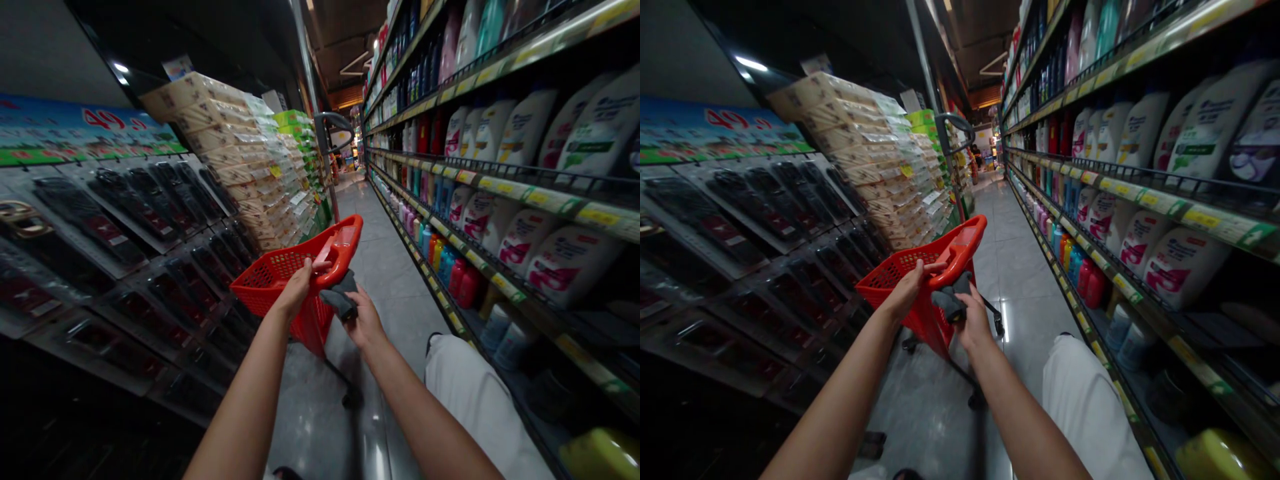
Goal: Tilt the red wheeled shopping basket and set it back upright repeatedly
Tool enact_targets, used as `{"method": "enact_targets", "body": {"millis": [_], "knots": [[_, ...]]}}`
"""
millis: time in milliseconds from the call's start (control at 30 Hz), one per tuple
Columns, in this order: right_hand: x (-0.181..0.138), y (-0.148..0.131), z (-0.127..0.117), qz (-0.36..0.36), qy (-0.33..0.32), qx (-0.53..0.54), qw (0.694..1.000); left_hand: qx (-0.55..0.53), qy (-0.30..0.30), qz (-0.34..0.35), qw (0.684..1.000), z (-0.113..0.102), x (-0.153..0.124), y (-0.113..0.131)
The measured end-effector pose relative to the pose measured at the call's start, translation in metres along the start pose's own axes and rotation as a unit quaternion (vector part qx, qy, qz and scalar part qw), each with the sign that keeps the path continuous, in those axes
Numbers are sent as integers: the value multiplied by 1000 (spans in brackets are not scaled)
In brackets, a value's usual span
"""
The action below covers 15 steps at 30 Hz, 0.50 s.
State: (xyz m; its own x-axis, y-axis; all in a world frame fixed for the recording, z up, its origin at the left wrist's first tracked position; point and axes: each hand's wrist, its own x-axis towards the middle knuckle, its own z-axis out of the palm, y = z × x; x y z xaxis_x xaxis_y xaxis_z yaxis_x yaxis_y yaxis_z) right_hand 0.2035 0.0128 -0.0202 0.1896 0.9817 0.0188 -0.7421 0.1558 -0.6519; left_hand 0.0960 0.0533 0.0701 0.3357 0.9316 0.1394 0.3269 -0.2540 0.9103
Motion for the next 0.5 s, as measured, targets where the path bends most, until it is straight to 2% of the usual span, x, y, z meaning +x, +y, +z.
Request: {"method": "enact_targets", "body": {"millis": [67, 100, 167, 233, 267, 300, 400, 500], "knots": [[2, -20, -16, -78, 30, -79, 993, -26, 2, 10, 1000, 5, 6, -3], [3, -28, -22, -127, 50, -142, 980, -41, 5, 20, 999, 5, 10, -6], [7, -41, -29, -216, 65, -290, 930, -51, 32, 57, 997, -1, 18, -18], [14, -54, -27, -269, 35, -426, 863, 50, 90, 72, 992, -15, 25, -36], [19, -61, -24, -281, 9, -484, 829, 156, 116, 55, 979, -24, 28, -46], [25, -68, -19, -286, -15, -537, 794, 279, 115, 19, 953, -32, 30, -56], [45, -90, -5, -264, -30, -665, 698, 358, 91, -31, 929, -44, 32, -81], [54, -100, 5, -226, 21, -738, 635, 410, 76, -37, 908, -36, 34, -93]]}}
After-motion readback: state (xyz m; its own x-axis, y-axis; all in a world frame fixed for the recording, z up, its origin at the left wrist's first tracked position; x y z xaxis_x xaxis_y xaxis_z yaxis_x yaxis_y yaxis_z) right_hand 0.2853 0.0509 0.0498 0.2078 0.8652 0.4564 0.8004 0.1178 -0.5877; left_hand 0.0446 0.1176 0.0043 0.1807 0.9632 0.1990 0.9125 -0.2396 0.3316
